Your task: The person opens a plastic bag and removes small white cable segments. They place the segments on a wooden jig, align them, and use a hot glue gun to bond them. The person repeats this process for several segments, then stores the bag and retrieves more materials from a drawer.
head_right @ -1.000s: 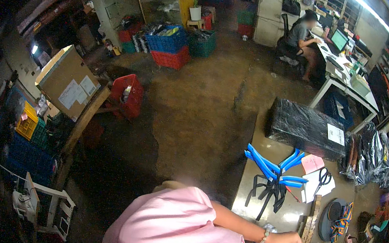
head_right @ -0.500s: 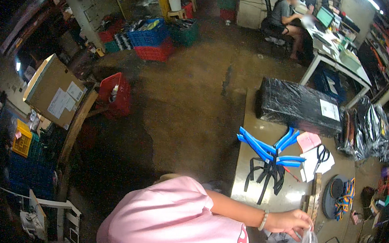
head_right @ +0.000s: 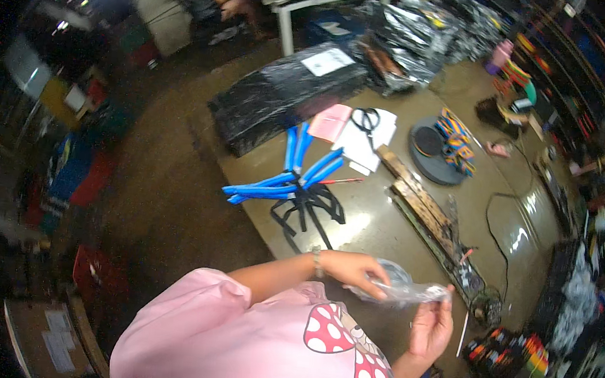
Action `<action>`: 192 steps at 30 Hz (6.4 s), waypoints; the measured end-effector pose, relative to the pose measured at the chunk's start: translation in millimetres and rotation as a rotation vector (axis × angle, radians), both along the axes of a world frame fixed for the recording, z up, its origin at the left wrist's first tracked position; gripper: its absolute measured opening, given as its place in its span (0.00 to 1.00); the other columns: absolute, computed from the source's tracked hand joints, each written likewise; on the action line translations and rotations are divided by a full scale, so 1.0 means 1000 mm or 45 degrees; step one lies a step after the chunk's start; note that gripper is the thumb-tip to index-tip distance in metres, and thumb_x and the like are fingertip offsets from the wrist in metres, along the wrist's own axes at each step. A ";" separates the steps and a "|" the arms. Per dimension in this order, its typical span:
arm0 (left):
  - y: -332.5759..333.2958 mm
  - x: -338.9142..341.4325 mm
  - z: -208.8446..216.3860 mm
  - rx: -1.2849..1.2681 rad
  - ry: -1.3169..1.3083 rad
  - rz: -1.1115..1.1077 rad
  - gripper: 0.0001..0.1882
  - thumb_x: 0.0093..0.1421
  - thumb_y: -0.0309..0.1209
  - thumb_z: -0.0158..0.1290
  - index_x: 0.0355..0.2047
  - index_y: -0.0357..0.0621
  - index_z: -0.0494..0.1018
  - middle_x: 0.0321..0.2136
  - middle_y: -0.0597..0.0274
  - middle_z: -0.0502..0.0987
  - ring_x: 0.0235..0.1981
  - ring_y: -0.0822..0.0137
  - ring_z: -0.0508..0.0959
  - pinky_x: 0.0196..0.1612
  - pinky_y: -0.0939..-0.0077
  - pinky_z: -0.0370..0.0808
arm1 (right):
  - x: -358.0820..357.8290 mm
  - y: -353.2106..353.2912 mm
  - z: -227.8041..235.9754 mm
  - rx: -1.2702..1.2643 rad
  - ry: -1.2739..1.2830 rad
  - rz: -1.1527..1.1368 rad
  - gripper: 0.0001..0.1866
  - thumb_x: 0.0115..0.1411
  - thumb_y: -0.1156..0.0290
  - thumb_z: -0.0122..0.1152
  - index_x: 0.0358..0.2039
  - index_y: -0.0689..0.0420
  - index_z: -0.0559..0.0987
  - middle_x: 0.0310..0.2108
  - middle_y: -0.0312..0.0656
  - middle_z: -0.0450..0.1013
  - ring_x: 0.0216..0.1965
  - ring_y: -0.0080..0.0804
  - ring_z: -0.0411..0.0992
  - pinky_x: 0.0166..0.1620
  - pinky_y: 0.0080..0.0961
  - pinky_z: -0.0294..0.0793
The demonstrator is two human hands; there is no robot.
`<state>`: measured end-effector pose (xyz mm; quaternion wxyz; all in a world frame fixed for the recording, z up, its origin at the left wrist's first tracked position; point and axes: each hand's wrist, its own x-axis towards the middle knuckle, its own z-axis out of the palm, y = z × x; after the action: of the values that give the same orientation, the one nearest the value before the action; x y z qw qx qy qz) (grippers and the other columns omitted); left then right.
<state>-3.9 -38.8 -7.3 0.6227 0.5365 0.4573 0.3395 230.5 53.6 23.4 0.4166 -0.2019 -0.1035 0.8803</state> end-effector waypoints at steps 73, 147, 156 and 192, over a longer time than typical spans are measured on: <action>0.016 -0.024 -0.108 0.593 1.036 0.751 0.17 0.43 0.31 0.57 0.37 0.58 0.75 0.60 0.47 0.51 0.61 0.42 0.46 0.59 0.51 0.49 | -0.027 0.023 -0.064 0.837 -1.430 -0.079 0.21 0.55 0.71 0.56 0.51 0.57 0.69 0.43 0.41 0.71 0.45 0.35 0.69 0.51 0.32 0.66; 0.070 0.000 -0.100 0.215 0.899 0.390 0.10 0.55 0.26 0.46 0.37 0.38 0.71 0.30 0.43 0.75 0.34 0.44 0.75 0.38 0.59 0.72 | -0.091 0.046 -0.106 1.781 -1.986 0.652 0.20 0.54 0.80 0.44 0.49 0.61 0.69 0.41 0.61 0.69 0.43 0.58 0.69 0.46 0.43 0.68; 0.072 -0.024 -0.104 0.121 1.153 0.168 0.11 0.51 0.32 0.53 0.33 0.39 0.75 0.34 0.42 0.75 0.38 0.46 0.74 0.41 0.59 0.71 | -0.127 0.067 -0.144 1.752 -1.969 0.539 0.11 0.55 0.71 0.47 0.32 0.63 0.75 0.35 0.59 0.71 0.38 0.56 0.70 0.43 0.45 0.69; 0.088 -0.040 -0.090 0.279 1.551 -0.399 0.13 0.52 0.35 0.53 0.39 0.54 0.77 0.45 0.57 0.73 0.50 0.52 0.68 0.55 0.36 0.52 | -0.084 0.028 -0.115 1.951 -1.836 0.846 0.11 0.48 0.81 0.49 0.33 0.60 0.73 0.36 0.55 0.71 0.41 0.53 0.69 0.45 0.42 0.67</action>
<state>-43.8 49.6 -97.1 0.2346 0.7545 0.6081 -0.0767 146.7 81.4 -91.1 0.0160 -0.3185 -0.8897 0.3268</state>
